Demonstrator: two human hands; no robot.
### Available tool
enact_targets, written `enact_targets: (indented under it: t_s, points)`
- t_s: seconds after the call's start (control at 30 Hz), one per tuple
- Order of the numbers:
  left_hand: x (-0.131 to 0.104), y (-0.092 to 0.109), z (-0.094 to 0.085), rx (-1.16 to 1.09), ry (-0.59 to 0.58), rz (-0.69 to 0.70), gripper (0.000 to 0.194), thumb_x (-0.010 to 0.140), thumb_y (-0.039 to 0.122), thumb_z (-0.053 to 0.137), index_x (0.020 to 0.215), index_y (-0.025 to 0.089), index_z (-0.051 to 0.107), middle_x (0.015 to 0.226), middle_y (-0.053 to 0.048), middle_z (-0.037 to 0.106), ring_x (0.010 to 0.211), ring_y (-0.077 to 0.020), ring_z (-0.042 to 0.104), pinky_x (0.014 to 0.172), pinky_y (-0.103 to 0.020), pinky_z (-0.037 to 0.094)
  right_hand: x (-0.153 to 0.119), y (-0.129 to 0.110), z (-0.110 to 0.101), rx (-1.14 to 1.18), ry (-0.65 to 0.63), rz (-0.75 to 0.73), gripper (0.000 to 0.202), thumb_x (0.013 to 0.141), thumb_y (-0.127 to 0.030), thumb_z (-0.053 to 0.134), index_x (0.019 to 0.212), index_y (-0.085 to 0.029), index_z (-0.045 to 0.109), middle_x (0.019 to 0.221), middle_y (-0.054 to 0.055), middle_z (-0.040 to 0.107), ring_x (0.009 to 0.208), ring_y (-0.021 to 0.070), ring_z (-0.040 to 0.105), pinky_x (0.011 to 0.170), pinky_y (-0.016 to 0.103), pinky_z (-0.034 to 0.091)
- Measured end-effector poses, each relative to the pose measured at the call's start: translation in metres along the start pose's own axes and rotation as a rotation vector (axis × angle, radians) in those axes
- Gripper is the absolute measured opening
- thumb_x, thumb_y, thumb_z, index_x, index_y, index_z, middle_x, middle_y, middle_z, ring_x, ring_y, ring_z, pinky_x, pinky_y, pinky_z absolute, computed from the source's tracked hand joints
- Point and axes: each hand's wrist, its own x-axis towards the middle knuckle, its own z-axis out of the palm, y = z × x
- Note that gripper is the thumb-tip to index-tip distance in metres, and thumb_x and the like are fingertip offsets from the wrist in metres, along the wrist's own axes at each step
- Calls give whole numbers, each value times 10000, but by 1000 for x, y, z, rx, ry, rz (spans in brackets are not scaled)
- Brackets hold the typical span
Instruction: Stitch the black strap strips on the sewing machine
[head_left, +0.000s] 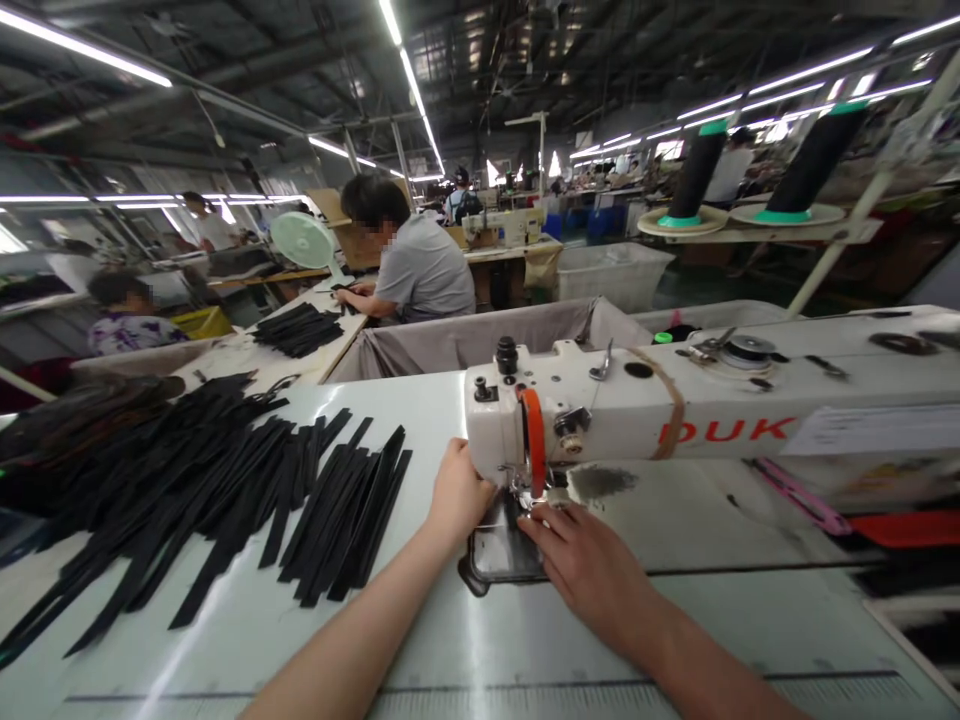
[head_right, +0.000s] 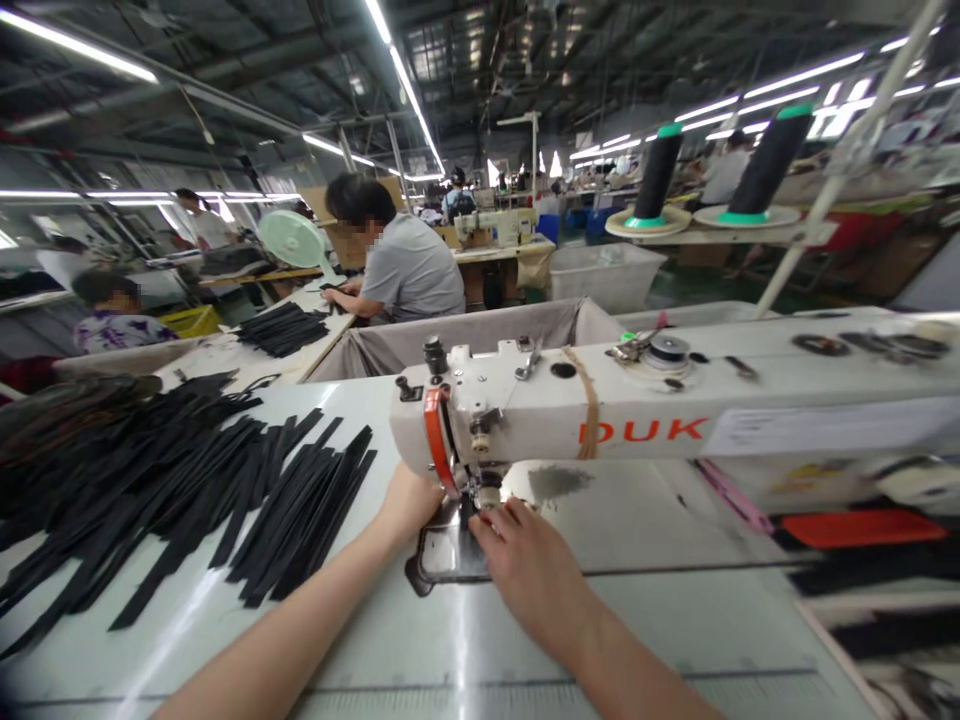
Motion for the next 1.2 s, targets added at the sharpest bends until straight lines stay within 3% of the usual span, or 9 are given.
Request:
enact_targets:
  t_s: [0.1, 0.2, 0.37, 0.43, 0.57, 0.67, 0.8, 0.93, 1.2]
  points:
    - [22, 4, 4, 2, -4, -5, 150, 803, 110, 559, 848, 183, 683, 990, -106, 678, 1073, -286, 588, 905, -373, 464, -1, -1, 3, 12, 14, 12, 378, 765, -17, 659, 1121, -141, 634, 1025, 89, 677, 895, 244, 617, 808, 382, 540]
    - [29, 4, -4, -23, -40, -45, 117, 777, 106, 581, 784, 177, 673, 940, -107, 693, 1015, -279, 617, 830, -336, 476, -1, 0, 4, 47, 35, 14, 350, 762, -9, 649, 1085, -144, 651, 1015, 91, 683, 911, 249, 623, 839, 390, 538]
    - [2, -7, -35, -87, -76, -160, 71, 738, 155, 639, 678, 154, 603, 672, -52, 657, 731, -217, 630, 653, -283, 455, -2, -2, -9, 182, 61, 54, 313, 816, -14, 563, 1071, -168, 659, 1035, 79, 682, 971, 226, 628, 900, 361, 527]
    - [-20, -8, -42, -263, -123, -211, 104, 806, 245, 623, 791, 144, 606, 701, -42, 672, 651, -163, 607, 603, -249, 443, -2, -6, -17, 431, 20, 175, 279, 887, -91, 522, 1120, -186, 645, 1037, 68, 684, 902, 190, 647, 848, 318, 542]
    - [-62, 0, -41, -1068, -285, -362, 381, 777, 396, 745, 1022, 149, 591, 901, -73, 721, 649, -106, 623, 640, -216, 490, -1, -15, -29, 1192, -258, 429, 334, 947, -375, 523, 1213, -192, 609, 977, 66, 705, 712, 160, 639, 623, 267, 532]
    - [-73, 11, -36, -1179, -288, -329, 363, 720, 354, 818, 930, 127, 629, 882, -79, 730, 599, -103, 634, 597, -209, 509, -1, -19, -33, 1482, -436, 475, 415, 927, -485, 550, 1197, -178, 621, 922, 72, 709, 605, 119, 566, 549, 235, 468]
    - [-71, 17, -39, -1237, -273, -252, 316, 676, 288, 855, 852, 113, 659, 804, -63, 732, 582, -103, 632, 559, -197, 514, -2, -17, -33, 1572, -533, 502, 453, 932, -542, 544, 1176, -170, 629, 835, 63, 690, 520, 73, 457, 472, 199, 352]
    - [-72, 16, -46, -1321, -365, -176, 229, 676, 188, 848, 757, 110, 648, 770, -53, 731, 594, -97, 644, 543, -169, 509, -4, -14, -32, 1608, -485, 525, 504, 922, -617, 505, 1089, -160, 636, 723, 36, 639, 531, 88, 468, 478, 211, 345]
    - [-78, 18, -46, -1497, -594, -38, 245, 740, 23, 767, 938, 121, 660, 974, -77, 761, 911, -134, 721, 806, -206, 575, -9, -18, -46, 1501, -516, 684, 509, 765, -705, 647, 820, -205, 569, 511, -34, 531, 436, 89, 440, 429, 203, 330]
